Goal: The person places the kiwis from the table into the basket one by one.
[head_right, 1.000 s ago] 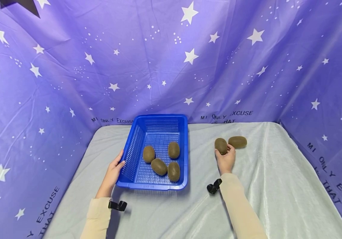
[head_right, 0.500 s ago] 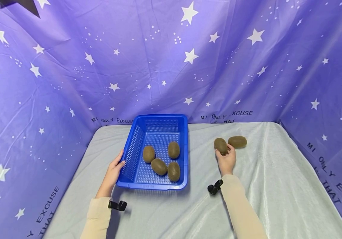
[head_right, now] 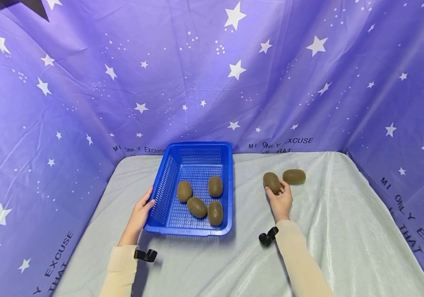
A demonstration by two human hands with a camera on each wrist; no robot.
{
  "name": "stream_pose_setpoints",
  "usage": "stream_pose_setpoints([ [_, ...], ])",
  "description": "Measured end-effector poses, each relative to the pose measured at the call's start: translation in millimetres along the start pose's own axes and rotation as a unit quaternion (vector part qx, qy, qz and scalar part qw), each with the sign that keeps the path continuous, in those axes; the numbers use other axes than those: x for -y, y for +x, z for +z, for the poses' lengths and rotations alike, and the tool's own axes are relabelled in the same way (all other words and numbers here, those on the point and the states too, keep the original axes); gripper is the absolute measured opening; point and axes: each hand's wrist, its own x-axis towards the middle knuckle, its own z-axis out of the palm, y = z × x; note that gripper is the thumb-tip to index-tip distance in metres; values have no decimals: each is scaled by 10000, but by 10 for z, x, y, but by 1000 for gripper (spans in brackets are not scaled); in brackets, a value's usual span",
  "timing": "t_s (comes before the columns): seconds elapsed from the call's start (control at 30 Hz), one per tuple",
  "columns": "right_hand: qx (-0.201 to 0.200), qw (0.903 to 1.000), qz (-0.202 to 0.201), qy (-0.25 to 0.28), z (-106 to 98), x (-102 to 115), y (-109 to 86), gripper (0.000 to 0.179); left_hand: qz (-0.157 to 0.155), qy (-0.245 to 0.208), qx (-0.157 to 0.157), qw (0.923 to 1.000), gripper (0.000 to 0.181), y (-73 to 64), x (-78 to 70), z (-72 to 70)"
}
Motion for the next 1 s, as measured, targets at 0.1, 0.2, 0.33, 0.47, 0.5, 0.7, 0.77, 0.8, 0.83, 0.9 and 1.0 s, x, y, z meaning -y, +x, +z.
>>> stream_pose_setpoints([
  [0.1, 73, 10000, 12, -42, -21, 17, -15, 61, -16, 3, 4, 10000, 53, 2, 1, -2],
  [0.2, 165, 9998, -47, -112, -34, 53, -43, 61, -63, 21, 22, 10000, 54, 6, 7, -11],
  [0.33, 247, 9991, -318, -102, -32, 98, -77, 58, 45, 36, -10, 10000, 54, 3, 29, -17],
  [0.47, 355, 9982, -488, -41, -31, 138, -103, 56, 535, 8, -32, 9986, 56, -22, 54, -6],
  [0.5, 409, 9979, -495, -54, -33, 155, -112, 56, 618, -2, -35, 9981, 56, -29, 52, -3],
  [0.7, 728, 9955, -525, -288, -39, 265, -172, 56, 318, 81, -96, 9994, 56, -27, 26, -3],
  [0.77, 787, 9949, -567, -283, -34, 299, -188, 56, 159, 134, -88, 9997, 55, -16, 21, -8],
  [0.8, 811, 9947, -587, -255, -30, 317, -196, 56, 80, 146, -77, 9998, 54, -10, 18, -10],
  [0.83, 827, 9944, -608, -247, -27, 337, -206, 56, 39, 138, -63, 9999, 54, -8, 17, -10],
  [0.9, 879, 9938, -655, -179, -19, 390, -235, 56, -15, 122, -45, 9999, 54, -5, 13, -10],
  [1.0, 955, 9926, -755, -38, -12, 528, -311, 55, -12, 67, -17, 10000, 53, -4, 8, -5],
])
